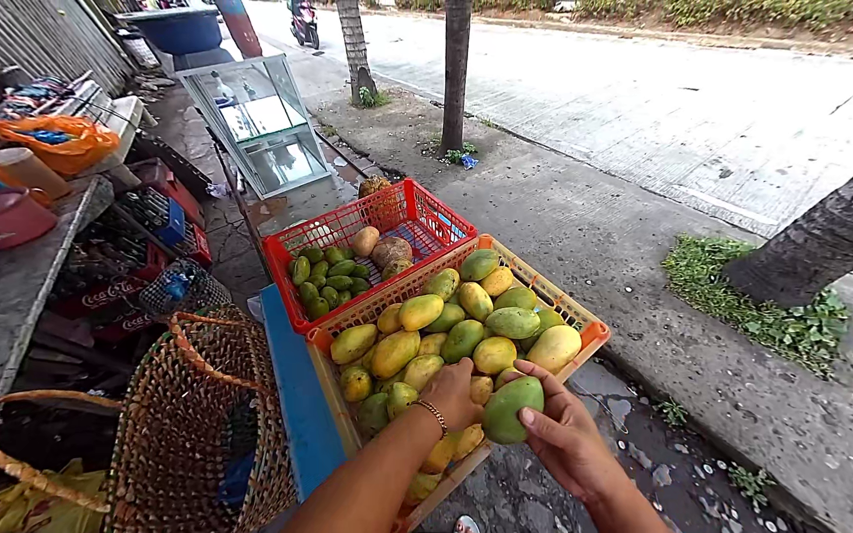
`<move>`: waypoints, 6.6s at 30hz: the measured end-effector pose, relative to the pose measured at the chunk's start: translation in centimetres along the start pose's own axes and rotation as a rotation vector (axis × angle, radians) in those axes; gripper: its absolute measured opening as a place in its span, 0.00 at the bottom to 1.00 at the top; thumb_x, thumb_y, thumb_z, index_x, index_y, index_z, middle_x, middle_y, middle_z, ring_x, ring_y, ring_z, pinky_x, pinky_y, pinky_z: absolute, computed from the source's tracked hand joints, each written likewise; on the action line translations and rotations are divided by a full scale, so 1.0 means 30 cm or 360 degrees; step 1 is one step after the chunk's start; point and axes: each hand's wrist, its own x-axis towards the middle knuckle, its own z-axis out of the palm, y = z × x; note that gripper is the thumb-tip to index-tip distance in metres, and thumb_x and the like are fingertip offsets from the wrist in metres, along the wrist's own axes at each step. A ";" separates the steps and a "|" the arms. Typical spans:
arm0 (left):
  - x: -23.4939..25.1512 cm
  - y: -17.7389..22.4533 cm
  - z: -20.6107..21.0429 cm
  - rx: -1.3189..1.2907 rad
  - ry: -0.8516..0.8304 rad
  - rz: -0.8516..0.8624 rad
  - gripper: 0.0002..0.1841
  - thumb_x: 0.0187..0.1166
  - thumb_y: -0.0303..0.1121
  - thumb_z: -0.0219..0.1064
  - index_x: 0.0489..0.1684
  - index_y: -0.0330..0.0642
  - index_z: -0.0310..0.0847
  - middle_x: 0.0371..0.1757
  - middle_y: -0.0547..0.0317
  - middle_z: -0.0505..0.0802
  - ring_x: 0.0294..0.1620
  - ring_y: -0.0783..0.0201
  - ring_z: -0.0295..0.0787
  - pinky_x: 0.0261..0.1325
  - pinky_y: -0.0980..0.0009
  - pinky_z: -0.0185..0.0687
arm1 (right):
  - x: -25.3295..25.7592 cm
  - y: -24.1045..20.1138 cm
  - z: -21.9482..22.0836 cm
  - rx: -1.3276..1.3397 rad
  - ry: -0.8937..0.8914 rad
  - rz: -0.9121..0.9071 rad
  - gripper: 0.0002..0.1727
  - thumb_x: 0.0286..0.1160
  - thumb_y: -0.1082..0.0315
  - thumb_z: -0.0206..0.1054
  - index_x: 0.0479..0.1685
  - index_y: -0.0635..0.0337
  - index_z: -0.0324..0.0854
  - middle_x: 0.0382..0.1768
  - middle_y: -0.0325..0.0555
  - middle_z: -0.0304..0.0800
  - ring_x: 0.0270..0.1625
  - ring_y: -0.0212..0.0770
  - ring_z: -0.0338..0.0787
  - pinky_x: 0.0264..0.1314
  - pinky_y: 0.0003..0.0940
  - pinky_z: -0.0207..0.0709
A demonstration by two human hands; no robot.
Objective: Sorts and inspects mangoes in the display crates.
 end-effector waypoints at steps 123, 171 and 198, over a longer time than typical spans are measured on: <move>-0.008 0.033 0.028 -0.0009 0.0122 -0.0219 0.38 0.71 0.35 0.75 0.81 0.31 0.64 0.78 0.35 0.75 0.77 0.40 0.76 0.78 0.48 0.75 | 0.156 -0.165 -0.094 -0.1331 -0.0093 -0.0337 0.36 0.57 0.59 0.84 0.70 0.56 0.78 0.59 0.46 0.91 0.57 0.40 0.93 0.60 0.37 0.90; -0.071 0.047 -0.025 0.0244 -0.0365 -0.0162 0.50 0.61 0.31 0.80 0.84 0.28 0.49 0.69 0.29 0.81 0.67 0.36 0.83 0.66 0.39 0.79 | 0.240 -0.092 0.089 -0.2714 -0.0873 0.0006 0.17 0.67 0.70 0.67 0.56 0.51 0.87 0.57 0.50 0.87 0.64 0.55 0.84 0.61 0.57 0.80; -0.008 0.068 0.069 0.0248 0.0076 -0.0357 0.44 0.71 0.37 0.76 0.86 0.29 0.56 0.82 0.32 0.68 0.70 0.35 0.82 0.66 0.43 0.84 | 0.208 -0.151 0.055 -0.2137 -0.0419 -0.0093 0.12 0.75 0.62 0.64 0.51 0.53 0.89 0.48 0.42 0.87 0.48 0.33 0.87 0.53 0.34 0.82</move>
